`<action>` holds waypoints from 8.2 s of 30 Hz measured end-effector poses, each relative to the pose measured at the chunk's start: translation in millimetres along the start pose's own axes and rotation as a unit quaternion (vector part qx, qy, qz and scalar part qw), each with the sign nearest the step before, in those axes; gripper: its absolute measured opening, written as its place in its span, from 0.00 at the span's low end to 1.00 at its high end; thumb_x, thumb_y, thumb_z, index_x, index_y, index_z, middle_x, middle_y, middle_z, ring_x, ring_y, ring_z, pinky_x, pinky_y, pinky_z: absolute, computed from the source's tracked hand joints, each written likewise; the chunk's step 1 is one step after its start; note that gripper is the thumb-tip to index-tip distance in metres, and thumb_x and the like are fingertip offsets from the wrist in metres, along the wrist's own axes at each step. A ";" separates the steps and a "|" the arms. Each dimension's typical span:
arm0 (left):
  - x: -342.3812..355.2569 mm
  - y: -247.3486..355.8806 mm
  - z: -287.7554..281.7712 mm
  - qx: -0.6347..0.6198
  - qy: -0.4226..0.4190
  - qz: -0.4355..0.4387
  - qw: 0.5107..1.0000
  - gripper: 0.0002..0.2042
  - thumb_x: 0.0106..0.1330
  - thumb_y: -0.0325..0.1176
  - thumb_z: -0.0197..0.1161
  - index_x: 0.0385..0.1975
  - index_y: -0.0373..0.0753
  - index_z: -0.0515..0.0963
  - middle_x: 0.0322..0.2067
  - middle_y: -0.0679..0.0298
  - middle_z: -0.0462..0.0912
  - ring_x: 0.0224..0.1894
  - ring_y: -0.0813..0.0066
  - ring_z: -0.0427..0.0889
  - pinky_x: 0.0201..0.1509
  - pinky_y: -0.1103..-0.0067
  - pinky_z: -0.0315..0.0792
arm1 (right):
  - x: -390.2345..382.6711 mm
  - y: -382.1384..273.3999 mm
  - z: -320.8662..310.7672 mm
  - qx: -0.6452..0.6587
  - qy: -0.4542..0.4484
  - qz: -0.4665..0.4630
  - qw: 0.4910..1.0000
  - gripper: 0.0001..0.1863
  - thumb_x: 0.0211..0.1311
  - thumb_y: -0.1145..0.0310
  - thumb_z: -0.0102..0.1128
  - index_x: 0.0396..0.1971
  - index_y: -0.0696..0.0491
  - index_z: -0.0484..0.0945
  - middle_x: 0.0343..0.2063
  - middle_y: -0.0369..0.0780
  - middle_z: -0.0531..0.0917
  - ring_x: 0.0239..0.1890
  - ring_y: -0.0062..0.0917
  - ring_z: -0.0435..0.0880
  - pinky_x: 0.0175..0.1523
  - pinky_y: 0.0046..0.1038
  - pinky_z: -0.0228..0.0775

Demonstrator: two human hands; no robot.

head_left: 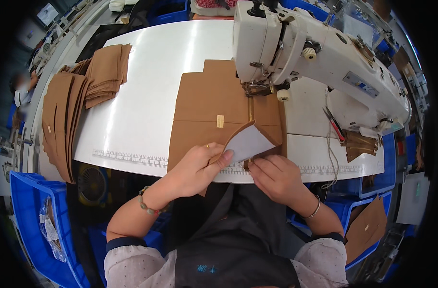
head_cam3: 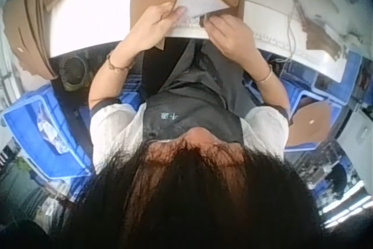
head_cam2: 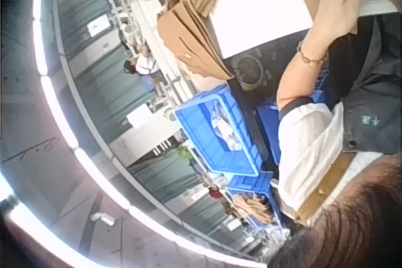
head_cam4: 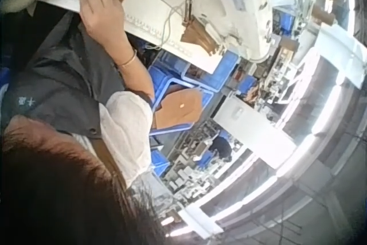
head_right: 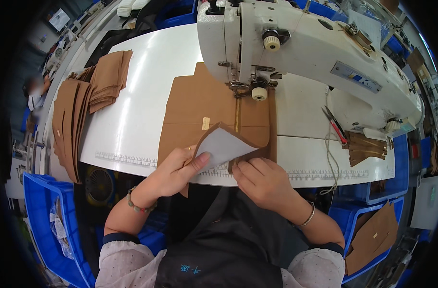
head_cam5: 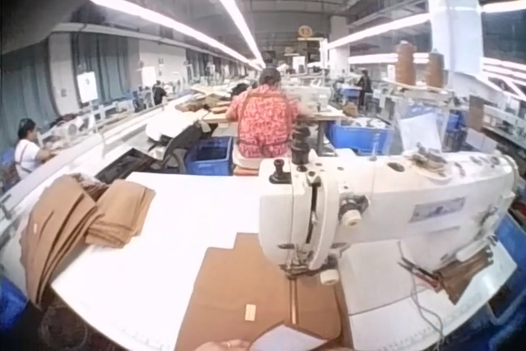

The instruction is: Using an industrial sewing machine to assemble leather bag components, including sewing zippers and aligning edges.

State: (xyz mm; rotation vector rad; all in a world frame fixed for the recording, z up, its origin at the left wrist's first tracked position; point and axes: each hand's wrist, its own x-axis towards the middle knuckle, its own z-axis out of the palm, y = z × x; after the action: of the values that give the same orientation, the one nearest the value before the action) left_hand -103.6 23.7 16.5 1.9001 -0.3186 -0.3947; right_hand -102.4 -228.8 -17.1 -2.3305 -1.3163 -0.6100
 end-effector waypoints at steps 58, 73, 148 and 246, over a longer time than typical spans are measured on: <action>-19.4 -2.4 44.4 0.406 0.058 0.176 0.895 0.26 0.55 0.35 0.72 0.57 0.47 0.84 0.49 0.65 0.78 0.59 0.60 0.78 0.69 0.55 0.63 | -53.7 -12.1 32.1 0.057 0.058 0.020 0.996 0.22 0.44 0.67 0.71 0.45 0.50 0.88 0.50 0.42 0.85 0.51 0.41 0.87 0.51 0.37 0.84; -21.6 9.4 36.4 0.451 0.007 0.196 0.870 0.50 0.49 0.81 0.58 0.58 0.38 0.81 0.57 0.58 0.77 0.66 0.53 0.72 0.68 0.51 0.63 | -29.6 15.4 -42.5 0.076 0.045 0.159 0.983 0.09 0.53 0.72 0.72 0.35 0.56 0.83 0.36 0.43 0.83 0.38 0.40 0.85 0.48 0.39 0.83; 103.0 -16.3 -12.2 0.460 0.094 0.248 0.847 0.25 0.58 0.49 0.70 0.50 0.38 0.86 0.49 0.63 0.81 0.60 0.60 0.76 0.68 0.57 0.67 | 40.8 74.6 10.2 0.010 -0.051 0.037 0.998 0.25 0.53 0.63 0.74 0.49 0.61 0.82 0.46 0.42 0.82 0.50 0.33 0.81 0.56 0.32 0.76; 105.3 -33.2 -0.5 0.495 0.148 0.258 0.817 0.29 0.61 0.52 0.68 0.55 0.35 0.82 0.57 0.59 0.80 0.64 0.65 0.78 0.64 0.63 0.74 | -295.2 356.0 -281.9 0.108 0.543 0.433 0.711 0.30 0.80 0.53 0.51 0.68 0.61 0.71 0.66 0.45 0.75 0.64 0.27 0.76 0.67 0.31 0.67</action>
State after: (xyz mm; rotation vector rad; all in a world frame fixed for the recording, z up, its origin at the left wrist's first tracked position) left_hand -6.7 -6.6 -27.0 2.6939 -0.9308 0.5625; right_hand 20.0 -755.6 10.7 -1.5352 0.2566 -1.1007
